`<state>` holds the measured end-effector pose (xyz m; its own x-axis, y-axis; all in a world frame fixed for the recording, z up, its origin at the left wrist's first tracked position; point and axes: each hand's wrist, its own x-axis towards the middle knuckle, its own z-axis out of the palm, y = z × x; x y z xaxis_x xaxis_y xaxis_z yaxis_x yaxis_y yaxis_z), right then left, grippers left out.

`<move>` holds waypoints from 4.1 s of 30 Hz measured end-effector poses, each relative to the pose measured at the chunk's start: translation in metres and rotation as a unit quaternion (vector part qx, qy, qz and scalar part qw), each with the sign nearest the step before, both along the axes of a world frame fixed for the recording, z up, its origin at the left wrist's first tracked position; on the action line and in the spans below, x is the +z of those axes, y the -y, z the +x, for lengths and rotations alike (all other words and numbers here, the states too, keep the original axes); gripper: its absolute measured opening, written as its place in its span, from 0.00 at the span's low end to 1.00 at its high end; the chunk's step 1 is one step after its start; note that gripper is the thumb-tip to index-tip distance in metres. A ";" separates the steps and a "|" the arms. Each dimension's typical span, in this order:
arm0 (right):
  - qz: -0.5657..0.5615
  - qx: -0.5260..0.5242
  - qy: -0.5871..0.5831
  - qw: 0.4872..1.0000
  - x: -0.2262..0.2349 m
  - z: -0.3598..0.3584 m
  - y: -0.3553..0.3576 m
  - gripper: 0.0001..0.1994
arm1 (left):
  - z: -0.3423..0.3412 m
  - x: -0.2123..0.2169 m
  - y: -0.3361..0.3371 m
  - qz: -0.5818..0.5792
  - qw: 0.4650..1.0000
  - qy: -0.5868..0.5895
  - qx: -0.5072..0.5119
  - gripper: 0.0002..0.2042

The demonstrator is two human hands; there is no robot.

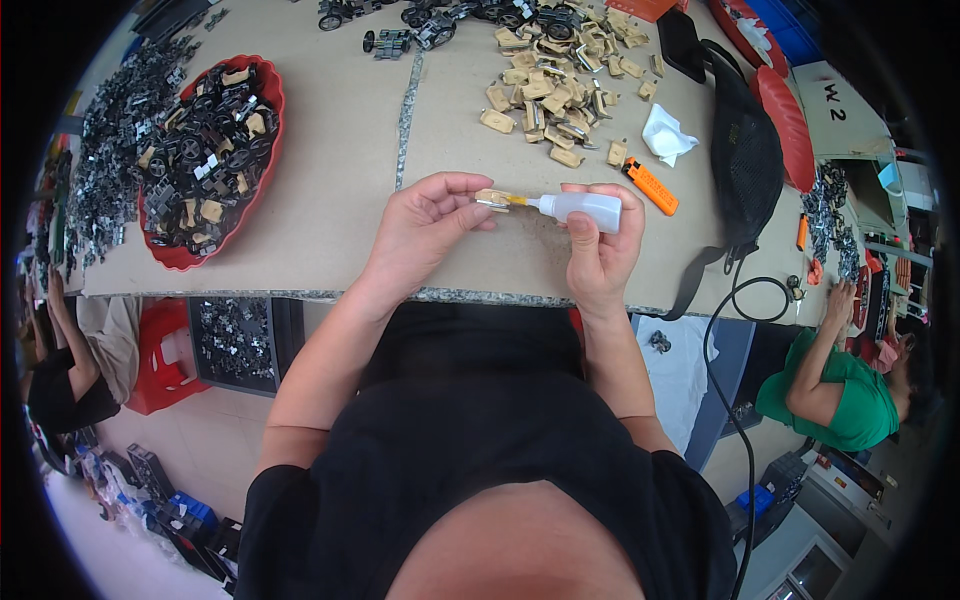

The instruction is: The person is assembling small plastic and metal components at a workbench, using adhesive.

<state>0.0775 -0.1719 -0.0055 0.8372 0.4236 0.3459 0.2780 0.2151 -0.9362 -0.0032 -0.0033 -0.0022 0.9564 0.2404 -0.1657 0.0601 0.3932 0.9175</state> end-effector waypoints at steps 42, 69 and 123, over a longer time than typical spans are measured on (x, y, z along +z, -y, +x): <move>0.093 0.156 -0.263 0.948 0.015 -0.004 0.017 0.18 | 0.020 0.024 0.011 -0.023 0.989 0.110 -0.097 0.11; 0.221 0.267 -0.439 0.829 -0.001 0.000 0.006 0.25 | 0.086 0.003 -0.118 0.679 0.700 -0.116 0.187 0.24; 0.006 0.256 -0.353 0.900 0.014 -0.007 -0.022 0.18 | -0.038 0.036 -0.013 0.006 0.999 -0.019 -0.035 0.12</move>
<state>0.0707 -0.1499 0.0084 0.5469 0.8158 -0.1881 -0.5234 0.1578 -0.8374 -0.0412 0.0097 0.0340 0.9641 0.1748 -0.1998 0.1222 0.3759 0.9186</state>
